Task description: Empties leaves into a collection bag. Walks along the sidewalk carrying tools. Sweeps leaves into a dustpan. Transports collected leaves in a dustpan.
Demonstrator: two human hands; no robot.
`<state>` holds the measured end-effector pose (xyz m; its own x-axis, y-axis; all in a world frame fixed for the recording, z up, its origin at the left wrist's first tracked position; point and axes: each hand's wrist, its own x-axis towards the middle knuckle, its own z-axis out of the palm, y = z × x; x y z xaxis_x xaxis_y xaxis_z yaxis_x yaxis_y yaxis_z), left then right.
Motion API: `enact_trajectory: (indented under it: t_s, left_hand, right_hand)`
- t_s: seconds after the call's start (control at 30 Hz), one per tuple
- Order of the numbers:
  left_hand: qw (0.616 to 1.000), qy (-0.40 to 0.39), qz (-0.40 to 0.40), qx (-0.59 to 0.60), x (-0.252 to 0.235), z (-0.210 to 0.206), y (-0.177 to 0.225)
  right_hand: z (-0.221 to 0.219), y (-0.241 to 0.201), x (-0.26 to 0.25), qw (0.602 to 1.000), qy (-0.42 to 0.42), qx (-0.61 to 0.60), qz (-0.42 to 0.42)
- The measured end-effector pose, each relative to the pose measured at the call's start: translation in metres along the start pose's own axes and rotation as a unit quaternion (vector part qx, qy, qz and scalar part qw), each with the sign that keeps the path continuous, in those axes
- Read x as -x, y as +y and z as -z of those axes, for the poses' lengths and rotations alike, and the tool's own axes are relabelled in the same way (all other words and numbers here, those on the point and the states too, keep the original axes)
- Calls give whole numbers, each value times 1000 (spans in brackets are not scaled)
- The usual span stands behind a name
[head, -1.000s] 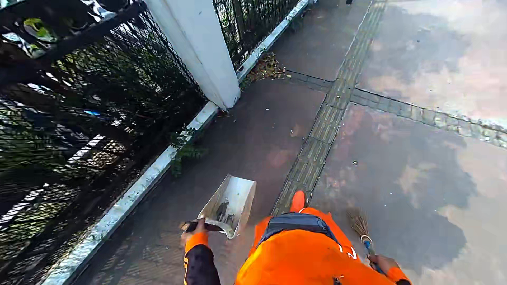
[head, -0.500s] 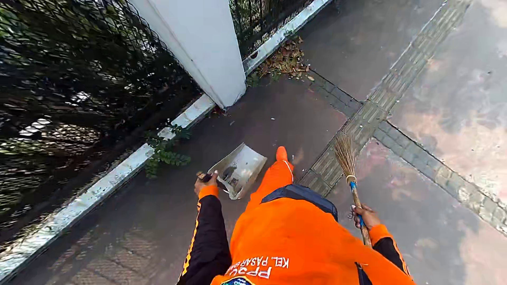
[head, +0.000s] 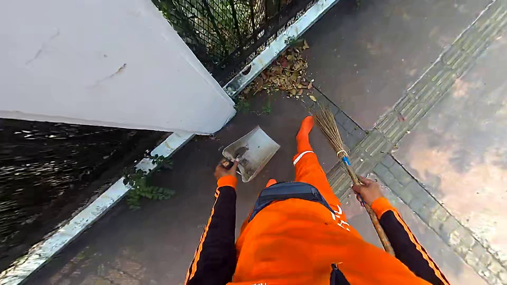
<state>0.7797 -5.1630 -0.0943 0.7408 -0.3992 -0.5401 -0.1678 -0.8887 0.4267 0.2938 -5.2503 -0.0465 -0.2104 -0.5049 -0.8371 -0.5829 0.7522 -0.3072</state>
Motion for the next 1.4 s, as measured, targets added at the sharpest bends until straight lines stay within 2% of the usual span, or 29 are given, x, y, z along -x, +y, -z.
enact_trajectory:
  t_s: [0.1,0.23,0.33,0.43,0.5,0.57,0.63,0.7,0.8,0.9,1.0,1.07,1.17,1.27,1.3,1.33,1.4]
  left_hand:
    - [999,-18,-28,-13,-35,-46,88]
    - [994,21,-79,72,-97,-121,192]
    - [997,4,-32,70,-142,-160,263]
    - [998,38,21,53,-198,-185,303]
    - [993,82,74,34,-220,-193,314]
    - [985,120,120,21,-238,-195,323]
    - [979,138,150,5,-260,-198,320]
    - [976,144,164,-14,-276,-205,309]
    - [972,120,197,-41,-303,-208,309]
    - [962,121,246,-25,-317,-213,307]
    - [957,126,260,2,-327,-208,303]
    - [962,137,235,0,-331,-211,283]
    - [967,151,207,0,-338,-222,266]
    - [967,161,195,4,-338,-223,255]
    - [968,161,193,11,-337,-218,259]
    - [967,166,190,25,-338,-213,261]
    - [966,169,192,41,-327,-207,253]
  right_hand:
    - [43,-96,-97,998,10,51,23]
    - [102,-242,-236,988,-1,154,30]
    - [148,-339,-308,976,0,216,32]
    - [173,-436,-374,968,27,244,49]
    - [177,-480,-425,965,57,250,61]
    - [167,-525,-474,962,76,255,68]
    - [140,-564,-509,956,58,279,66]
    - [105,-577,-532,940,5,334,70]
    - [71,-550,-534,900,-83,416,97]
    - [106,-534,-473,879,-137,450,76]
    - [154,-533,-421,902,-82,416,84]
    - [153,-544,-416,913,-29,400,75]
    - [100,-570,-460,920,5,390,43]
    - [33,-553,-503,886,-67,443,117]
    - [17,-539,-499,867,-97,466,148]
    - [8,-539,-481,847,-141,493,141]
    - [25,-528,-426,823,-197,523,106]
